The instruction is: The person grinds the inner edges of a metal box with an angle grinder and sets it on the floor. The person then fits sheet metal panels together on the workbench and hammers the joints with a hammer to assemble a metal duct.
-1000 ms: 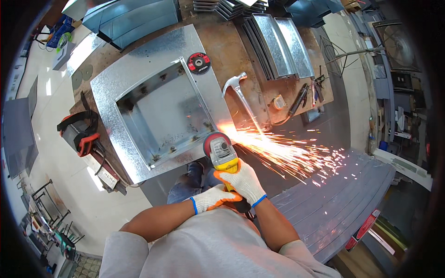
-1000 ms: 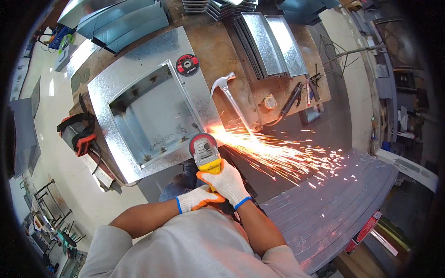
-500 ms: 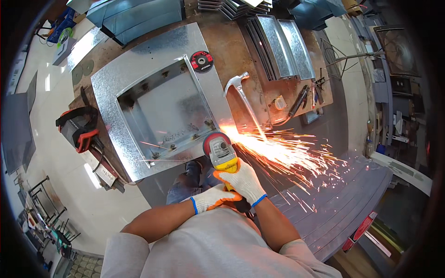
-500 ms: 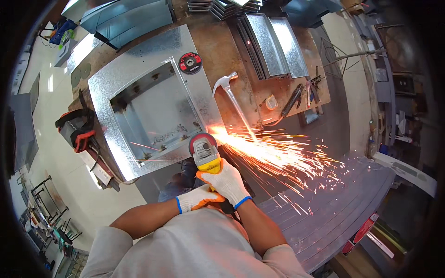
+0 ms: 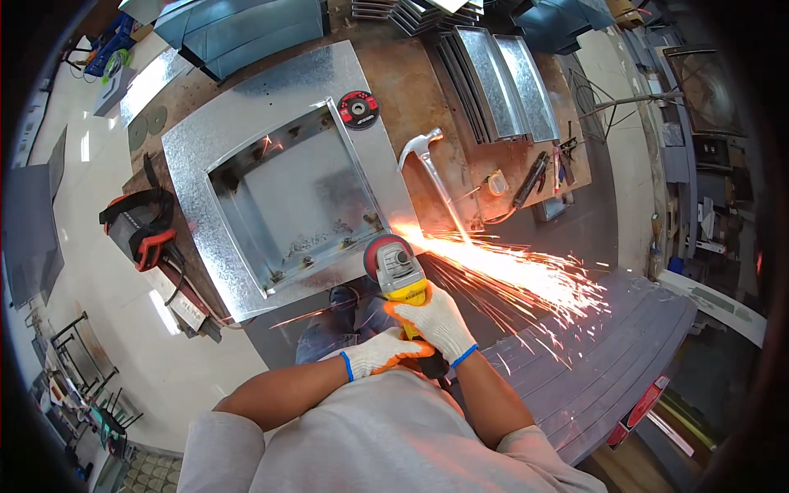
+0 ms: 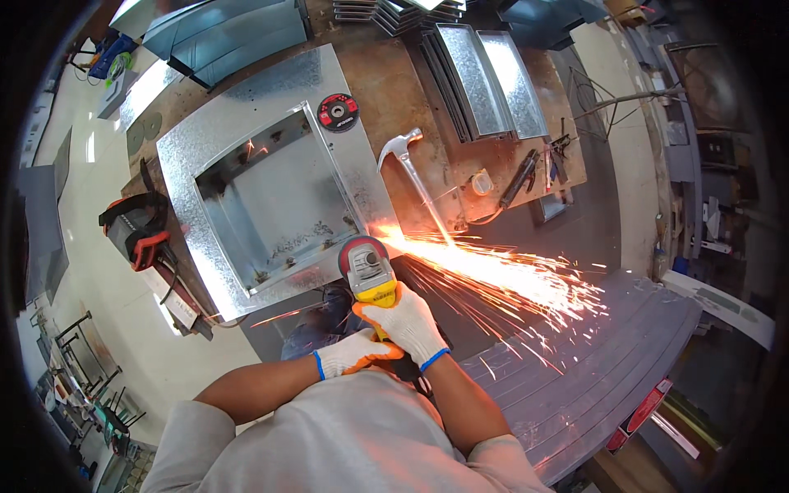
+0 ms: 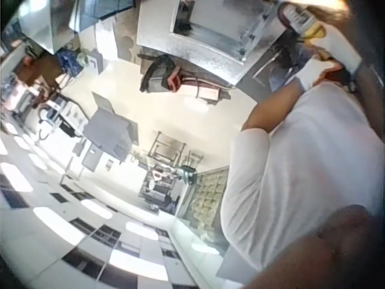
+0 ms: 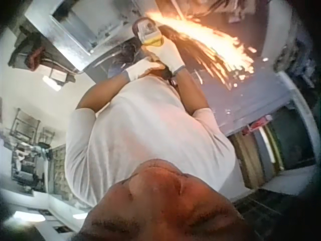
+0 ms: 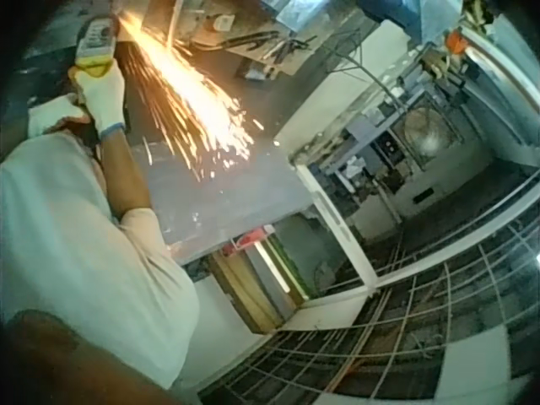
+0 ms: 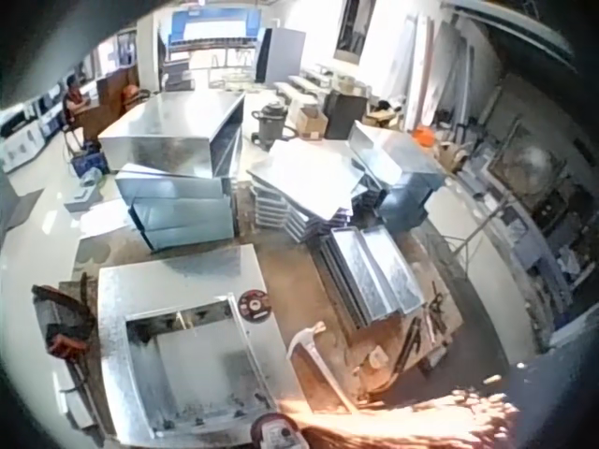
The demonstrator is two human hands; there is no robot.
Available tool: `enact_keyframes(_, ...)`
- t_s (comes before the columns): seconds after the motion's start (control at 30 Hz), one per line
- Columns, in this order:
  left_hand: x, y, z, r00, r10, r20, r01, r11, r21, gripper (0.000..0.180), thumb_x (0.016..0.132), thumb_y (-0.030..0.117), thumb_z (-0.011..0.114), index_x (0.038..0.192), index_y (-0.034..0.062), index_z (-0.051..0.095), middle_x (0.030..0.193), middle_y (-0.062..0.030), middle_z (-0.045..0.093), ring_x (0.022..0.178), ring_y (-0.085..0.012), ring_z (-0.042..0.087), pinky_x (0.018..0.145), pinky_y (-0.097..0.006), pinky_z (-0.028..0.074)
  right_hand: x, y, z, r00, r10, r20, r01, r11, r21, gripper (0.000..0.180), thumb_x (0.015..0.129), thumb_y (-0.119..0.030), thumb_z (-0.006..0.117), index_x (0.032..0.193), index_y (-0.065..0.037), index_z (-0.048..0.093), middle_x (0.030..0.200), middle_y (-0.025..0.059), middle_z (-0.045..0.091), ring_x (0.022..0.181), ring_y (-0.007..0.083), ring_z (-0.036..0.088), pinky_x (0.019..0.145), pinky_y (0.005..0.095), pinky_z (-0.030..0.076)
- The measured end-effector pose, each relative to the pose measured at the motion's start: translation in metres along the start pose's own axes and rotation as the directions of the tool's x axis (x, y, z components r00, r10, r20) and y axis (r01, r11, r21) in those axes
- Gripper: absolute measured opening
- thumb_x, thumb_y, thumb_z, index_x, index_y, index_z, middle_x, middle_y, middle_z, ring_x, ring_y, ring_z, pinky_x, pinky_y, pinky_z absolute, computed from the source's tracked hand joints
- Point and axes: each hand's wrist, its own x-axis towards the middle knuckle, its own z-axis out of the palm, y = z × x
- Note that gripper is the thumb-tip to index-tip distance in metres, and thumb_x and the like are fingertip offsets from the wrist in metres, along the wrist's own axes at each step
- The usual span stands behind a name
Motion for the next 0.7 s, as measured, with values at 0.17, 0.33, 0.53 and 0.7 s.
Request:
enact_keyframes(0.17,0.003,0.002,0.002,1.0,0.004,0.001,-0.004,1.0,-0.002,0.047,0.095,0.006,0.075,0.139,-0.0014,0.063,0.127,-0.0156,0.073,0.109,-0.0226,0.073,0.095,-0.034,0.06,0.002,0.0,-0.002,1.0,-0.007,0.017,0.005,0.993,0.12,0.052,0.079,-0.027,0.092,0.116,0.0,0.069,0.101,0.011,0.077,0.083,0.0189,0.071,0.074,0.0303,0.057)
enact_keyframes(0.33,0.005,0.003,0.003,1.0,0.016,-0.005,-0.016,1.0,-0.017,0.047,0.095,0.008,0.077,0.139,-0.0009,0.063,0.125,-0.0149,0.074,0.106,-0.0225,0.073,0.093,-0.034,0.06,0.005,0.003,-0.004,1.0,-0.011,0.009,0.01,0.996,0.094,0.05,0.08,-0.024,0.092,0.117,0.0,0.069,0.101,0.0107,0.077,0.083,0.0182,0.07,0.074,0.0301,0.057)
enact_keyframes(0.53,0.006,0.001,0.007,1.0,-0.02,-0.021,0.019,1.0,-0.008,0.048,0.095,0.012,0.079,0.139,0.0,0.063,0.123,-0.015,0.073,0.102,-0.0225,0.072,0.089,-0.033,0.06,0.003,0.0,-0.006,1.0,-0.017,0.02,0.015,0.996,0.09,0.045,0.082,-0.018,0.09,0.117,0.0,0.07,0.101,0.0108,0.077,0.082,0.0177,0.07,0.074,0.0301,0.057)
enact_keyframes(0.7,0.014,0.0,0.004,0.999,-0.006,-0.04,0.009,0.997,0.072,0.05,0.096,0.017,0.079,0.14,-0.0001,0.063,0.123,-0.0158,0.072,0.099,-0.0229,0.071,0.086,-0.034,0.059,0.004,0.0,-0.011,1.0,-0.014,0.02,0.01,0.976,0.215,0.042,0.082,-0.014,0.088,0.118,0.001,0.069,0.1,0.0112,0.077,0.081,0.0181,0.07,0.073,0.0302,0.057)
